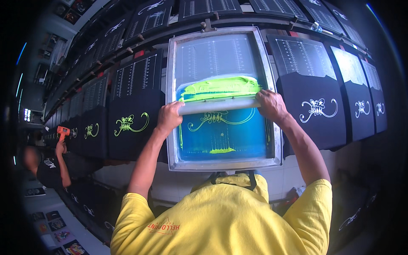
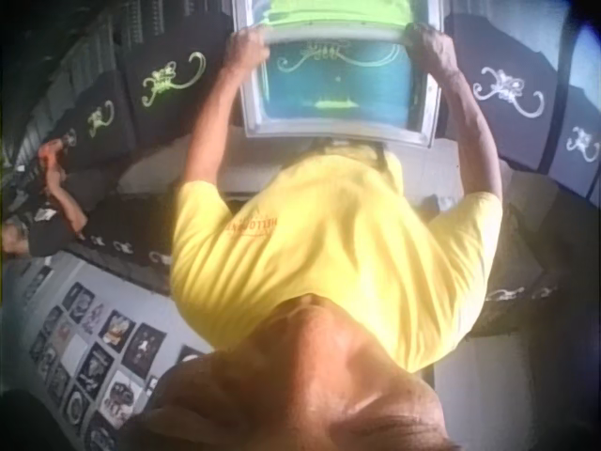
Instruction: The person applies yellow ink to a screen and uses a squeegee to press it through onto a black t-shirt. They repeat the process for multiple shirts mounted on a long row of printing stations.
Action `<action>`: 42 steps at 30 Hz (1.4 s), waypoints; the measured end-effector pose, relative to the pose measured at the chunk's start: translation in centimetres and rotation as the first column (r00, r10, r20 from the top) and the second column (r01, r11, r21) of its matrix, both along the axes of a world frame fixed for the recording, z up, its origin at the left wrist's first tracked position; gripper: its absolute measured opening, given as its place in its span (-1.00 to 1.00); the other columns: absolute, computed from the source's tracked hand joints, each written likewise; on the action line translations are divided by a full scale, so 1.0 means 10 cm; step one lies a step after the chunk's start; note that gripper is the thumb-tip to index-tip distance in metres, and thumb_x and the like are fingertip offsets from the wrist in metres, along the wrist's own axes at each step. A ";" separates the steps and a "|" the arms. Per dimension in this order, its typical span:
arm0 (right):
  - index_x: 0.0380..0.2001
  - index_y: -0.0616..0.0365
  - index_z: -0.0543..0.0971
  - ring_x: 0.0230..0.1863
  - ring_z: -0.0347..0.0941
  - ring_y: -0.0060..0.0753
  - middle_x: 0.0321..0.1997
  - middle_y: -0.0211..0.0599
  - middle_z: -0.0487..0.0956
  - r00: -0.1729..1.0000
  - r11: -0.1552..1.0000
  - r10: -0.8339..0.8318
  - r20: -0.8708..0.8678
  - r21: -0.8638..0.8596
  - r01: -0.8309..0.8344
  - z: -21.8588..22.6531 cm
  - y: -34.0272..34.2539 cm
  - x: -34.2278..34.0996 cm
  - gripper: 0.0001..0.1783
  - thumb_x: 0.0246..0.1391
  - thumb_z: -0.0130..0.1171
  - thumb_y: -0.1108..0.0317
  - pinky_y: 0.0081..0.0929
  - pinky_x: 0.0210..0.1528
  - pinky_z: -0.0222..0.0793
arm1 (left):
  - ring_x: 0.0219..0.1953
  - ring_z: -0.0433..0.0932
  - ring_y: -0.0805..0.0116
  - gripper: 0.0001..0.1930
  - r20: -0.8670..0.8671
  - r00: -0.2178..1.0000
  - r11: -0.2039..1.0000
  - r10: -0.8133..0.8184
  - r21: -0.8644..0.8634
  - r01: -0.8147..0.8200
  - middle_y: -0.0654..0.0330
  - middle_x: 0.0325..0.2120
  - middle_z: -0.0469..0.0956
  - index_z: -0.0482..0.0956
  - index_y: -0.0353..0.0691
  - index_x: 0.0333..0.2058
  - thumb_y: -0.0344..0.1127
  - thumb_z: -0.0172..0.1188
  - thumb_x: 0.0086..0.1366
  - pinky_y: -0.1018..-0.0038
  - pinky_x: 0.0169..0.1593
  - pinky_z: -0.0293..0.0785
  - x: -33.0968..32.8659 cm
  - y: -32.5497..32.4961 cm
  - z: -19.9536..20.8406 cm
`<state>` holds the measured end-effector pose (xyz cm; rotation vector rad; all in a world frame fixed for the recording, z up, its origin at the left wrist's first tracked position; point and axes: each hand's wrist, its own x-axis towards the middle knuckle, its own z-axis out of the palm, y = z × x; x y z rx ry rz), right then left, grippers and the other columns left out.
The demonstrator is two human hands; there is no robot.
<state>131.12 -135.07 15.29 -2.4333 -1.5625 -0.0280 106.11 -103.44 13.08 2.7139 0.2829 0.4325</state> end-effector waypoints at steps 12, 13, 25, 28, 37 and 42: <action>-0.36 0.15 0.56 -0.23 0.54 -0.12 -0.36 -0.22 0.56 0.999 0.996 -0.007 0.038 0.088 0.003 0.46 -0.11 -0.20 -0.75 -0.24 0.24 0.49 -0.20 -0.16 0.50 | -0.24 0.62 -0.10 -0.67 0.039 0.998 0.999 0.040 -0.034 -0.039 -0.07 -0.28 0.63 0.64 -0.30 -0.26 -0.61 0.05 -0.04 0.16 -0.13 0.58 -0.13 -0.08 0.46; -0.35 0.15 0.55 -0.23 0.54 -0.12 -0.35 -0.21 0.56 0.999 0.992 0.015 0.039 0.125 -0.020 0.38 -0.24 -0.28 -0.72 -0.26 0.26 0.50 -0.21 -0.16 0.50 | -0.23 0.62 -0.08 -0.66 0.039 0.999 0.999 0.034 0.000 -0.034 -0.06 -0.26 0.63 0.63 -0.30 -0.25 -0.61 0.05 -0.04 0.17 -0.11 0.58 -0.26 -0.19 0.48; -0.19 0.18 0.49 0.08 0.43 -0.12 -0.03 -0.19 0.51 1.000 1.000 0.000 -0.010 0.019 0.000 -0.06 -1.24 -1.67 -0.49 -0.38 0.30 0.52 -0.26 0.09 0.43 | 0.01 0.57 0.11 -0.60 0.056 0.996 0.997 0.070 -0.015 -0.069 0.09 -0.14 0.61 0.59 -0.34 -0.22 -0.68 0.05 -0.11 0.30 0.06 0.52 -1.54 -1.27 -0.02; -0.12 0.24 0.46 0.20 0.34 -0.05 0.08 -0.11 0.44 1.000 1.000 0.010 -0.004 -0.030 -0.011 -0.09 -1.30 -1.79 -0.41 -0.34 0.39 0.40 -0.21 0.22 0.32 | 0.15 0.44 0.09 -0.52 -0.013 0.997 0.997 0.080 0.000 -0.080 0.09 -0.01 0.50 0.52 -0.33 -0.11 -0.69 0.04 -0.11 0.25 0.23 0.36 -1.66 -1.37 -0.14; -0.02 0.36 0.44 0.32 0.18 0.05 0.22 0.03 0.33 0.988 0.999 -0.020 -0.152 -0.049 0.013 -0.03 -1.36 -1.97 -0.28 -0.20 0.44 0.14 -0.10 0.31 0.18 | 0.35 0.15 0.08 -0.39 -0.228 0.972 0.999 0.050 0.030 -0.045 0.08 0.19 0.30 0.40 -0.30 0.11 -0.39 0.17 -0.01 0.03 0.40 -0.02 -1.78 -1.51 -0.05; 0.07 0.32 0.42 0.23 0.29 0.13 0.19 0.08 0.37 0.941 0.948 -0.197 -0.276 0.192 0.255 0.02 -1.41 -1.75 -0.41 -0.01 0.28 0.26 -0.09 0.25 0.26 | 0.36 0.10 -0.04 -0.31 -0.045 0.999 0.973 -0.020 -0.230 0.009 -0.02 0.23 0.28 0.31 -0.32 0.21 -0.16 0.21 0.12 0.04 0.39 -0.04 -1.83 -1.18 -0.01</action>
